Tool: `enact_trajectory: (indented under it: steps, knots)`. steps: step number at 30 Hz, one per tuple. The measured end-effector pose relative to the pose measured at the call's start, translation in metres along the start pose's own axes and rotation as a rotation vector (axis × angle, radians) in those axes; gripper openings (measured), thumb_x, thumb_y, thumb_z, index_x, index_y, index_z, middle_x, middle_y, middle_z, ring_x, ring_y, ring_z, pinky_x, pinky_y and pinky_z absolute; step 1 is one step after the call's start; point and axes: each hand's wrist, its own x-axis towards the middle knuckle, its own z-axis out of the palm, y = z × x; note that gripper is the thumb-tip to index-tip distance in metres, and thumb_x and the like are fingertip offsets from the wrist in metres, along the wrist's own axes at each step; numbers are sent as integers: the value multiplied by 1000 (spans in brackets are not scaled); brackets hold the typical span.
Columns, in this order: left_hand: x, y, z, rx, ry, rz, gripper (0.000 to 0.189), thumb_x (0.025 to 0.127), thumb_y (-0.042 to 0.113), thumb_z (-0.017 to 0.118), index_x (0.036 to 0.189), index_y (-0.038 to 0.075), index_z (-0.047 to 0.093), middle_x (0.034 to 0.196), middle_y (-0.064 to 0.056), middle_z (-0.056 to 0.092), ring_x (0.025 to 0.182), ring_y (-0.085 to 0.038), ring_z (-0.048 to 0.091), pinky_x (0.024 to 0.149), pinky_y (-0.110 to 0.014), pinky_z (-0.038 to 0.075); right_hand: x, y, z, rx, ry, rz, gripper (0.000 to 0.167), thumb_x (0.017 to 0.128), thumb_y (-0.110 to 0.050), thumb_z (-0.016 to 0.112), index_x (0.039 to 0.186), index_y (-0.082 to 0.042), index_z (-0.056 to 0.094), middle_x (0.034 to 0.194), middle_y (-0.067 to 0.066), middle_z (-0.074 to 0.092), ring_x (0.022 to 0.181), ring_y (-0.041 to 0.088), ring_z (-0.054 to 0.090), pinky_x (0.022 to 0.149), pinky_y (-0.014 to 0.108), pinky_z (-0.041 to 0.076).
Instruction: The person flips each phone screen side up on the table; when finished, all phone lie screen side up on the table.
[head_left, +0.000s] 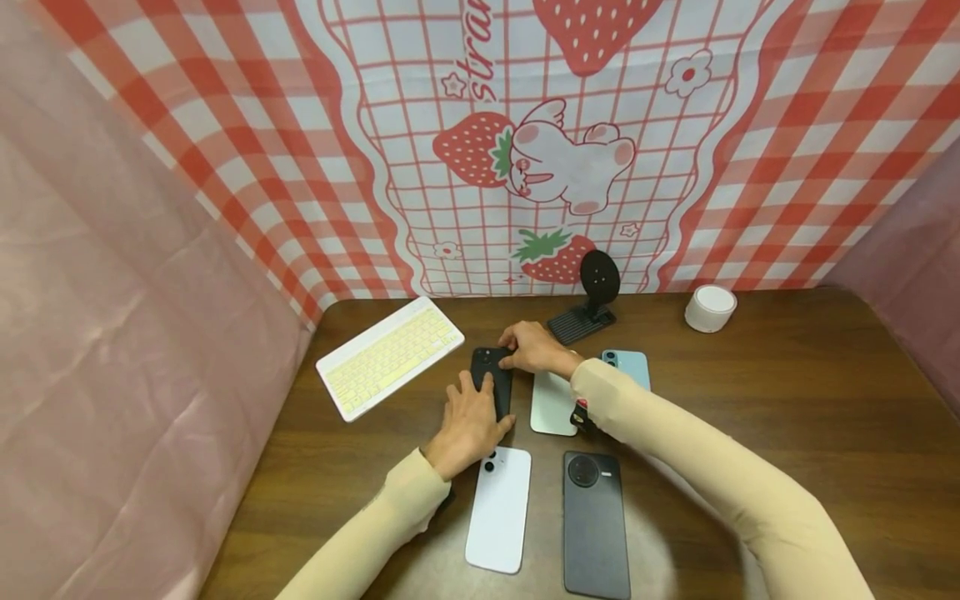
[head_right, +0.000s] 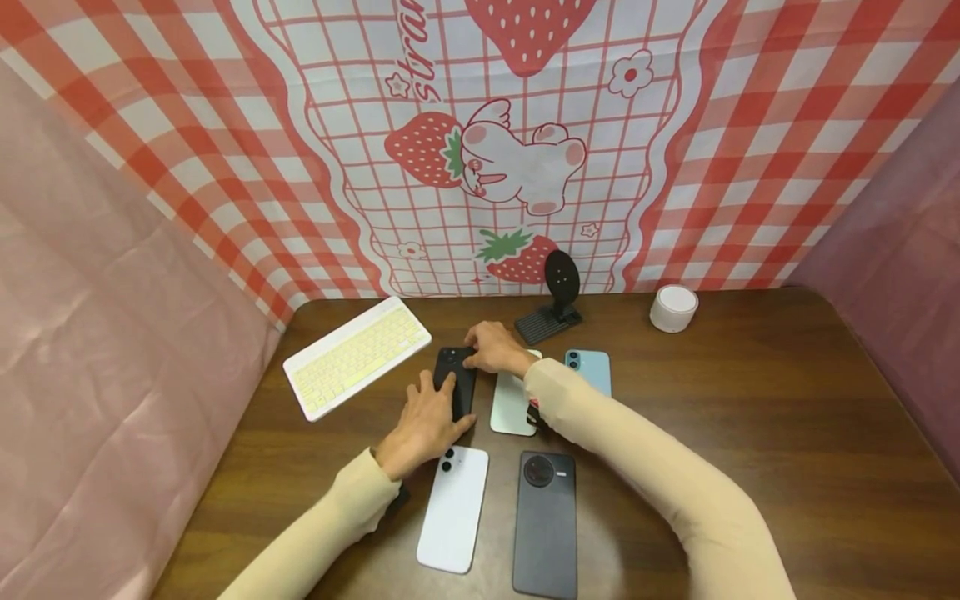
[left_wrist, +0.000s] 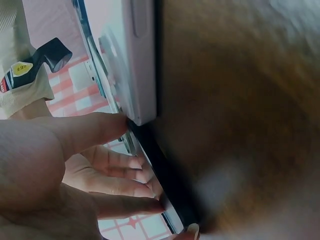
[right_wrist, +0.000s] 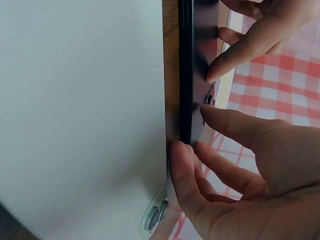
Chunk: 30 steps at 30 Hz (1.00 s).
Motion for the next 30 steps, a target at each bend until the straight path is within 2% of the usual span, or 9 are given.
enact_trajectory:
  steps: [11, 25, 28, 30]
  knots:
    - [1, 4, 3, 22, 22, -6, 83, 95, 38, 75, 157, -4, 40, 141, -32, 40, 114, -48, 51, 94, -50, 56, 1, -6, 1, -27, 14, 45, 39, 87, -19, 83, 120, -2, 73, 115, 18, 72, 109, 31, 66, 98, 44, 54]
    - [1, 2, 1, 8, 14, 20, 83, 94, 36, 76, 156, -6, 41, 142, -37, 40, 109, -51, 53, 86, -45, 59, 0, -8, 2, -28, 22, 116, 30, 90, -22, 80, 115, -6, 74, 117, 16, 73, 110, 30, 68, 94, 43, 55]
    - [1, -1, -1, -24, 6, 34, 82, 94, 35, 75, 156, -6, 40, 141, -39, 41, 106, -50, 53, 83, -47, 59, -1, -9, 1, -6, 27, 121, 27, 92, -22, 78, 113, -6, 73, 118, 18, 72, 108, 30, 68, 89, 40, 56]
    - [1, -2, -3, -44, -6, 39, 82, 94, 36, 74, 157, -4, 40, 140, -38, 42, 106, -50, 54, 82, -48, 59, -2, -8, 1, 33, 23, 125, 25, 93, -21, 77, 112, -5, 71, 117, 19, 71, 99, 28, 71, 81, 36, 58]
